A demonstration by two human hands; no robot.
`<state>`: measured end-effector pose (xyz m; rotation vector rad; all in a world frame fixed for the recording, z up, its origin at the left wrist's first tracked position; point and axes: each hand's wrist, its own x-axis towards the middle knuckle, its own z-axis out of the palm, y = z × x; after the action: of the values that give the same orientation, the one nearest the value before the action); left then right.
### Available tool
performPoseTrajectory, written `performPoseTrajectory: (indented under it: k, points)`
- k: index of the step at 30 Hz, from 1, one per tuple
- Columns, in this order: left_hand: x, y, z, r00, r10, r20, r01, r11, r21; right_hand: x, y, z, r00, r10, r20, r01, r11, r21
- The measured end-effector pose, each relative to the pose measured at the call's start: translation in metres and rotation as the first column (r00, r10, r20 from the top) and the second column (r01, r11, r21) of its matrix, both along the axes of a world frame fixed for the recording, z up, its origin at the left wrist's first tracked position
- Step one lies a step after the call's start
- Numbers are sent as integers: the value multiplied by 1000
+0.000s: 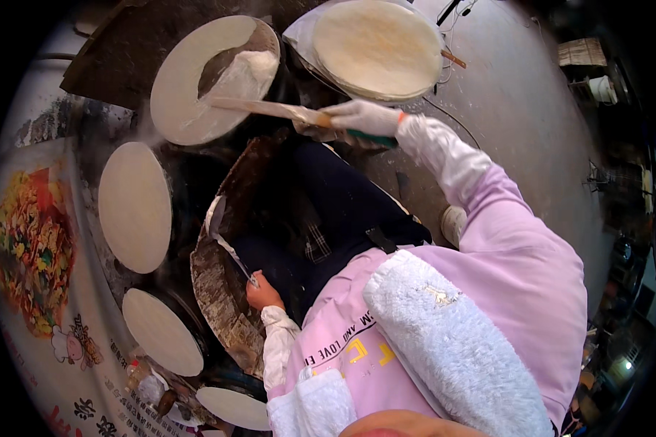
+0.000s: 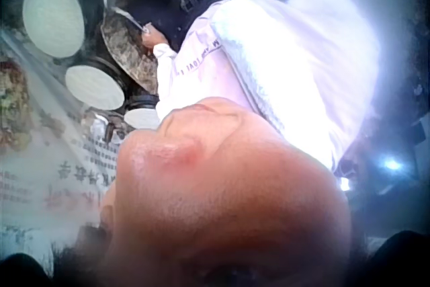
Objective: The person scoops batter from a large metal bowl and pours it onto multiple hot griddles. They use a wooden spreader to distribute the batter into thin, round crepes. The person repeatedly flips the crepes and removes the cooked ones from the pans.
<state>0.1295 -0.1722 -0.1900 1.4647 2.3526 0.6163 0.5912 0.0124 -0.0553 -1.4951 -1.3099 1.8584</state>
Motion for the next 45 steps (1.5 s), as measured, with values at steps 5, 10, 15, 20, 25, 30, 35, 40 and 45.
performPoseTrajectory:
  k: [5,10,15,20,25,30,35,40,45]
  points:
    - [1,1,4,1000,-9,-10,9,1000,-24,14,45,-55,957,-275,97,256,951,176]
    - [6,11,4,999,-27,-45,25,999,-37,-3,160,-88,819,-525,231,396,809,436]
    - [10,2,11,997,73,26,-71,995,-65,-41,110,-72,627,-486,609,-26,768,640]
    - [5,5,7,1000,16,-22,-16,1000,-26,-27,191,-105,607,-652,455,77,618,782]
    - [9,12,10,997,27,-67,-30,999,-41,-50,214,-89,701,-576,421,205,727,655]
    - [2,8,6,1000,10,-27,-10,1000,6,-88,138,-67,724,-432,537,59,816,576]
    - [-4,4,1,1000,8,13,-8,1000,8,-26,116,-74,660,-580,478,127,713,689]
    - [-4,1,4,999,43,17,-43,999,-9,-88,93,-38,642,-440,627,109,863,494]
    - [-12,-2,6,997,-22,74,22,1000,0,-123,122,-57,673,-449,588,-46,767,640]
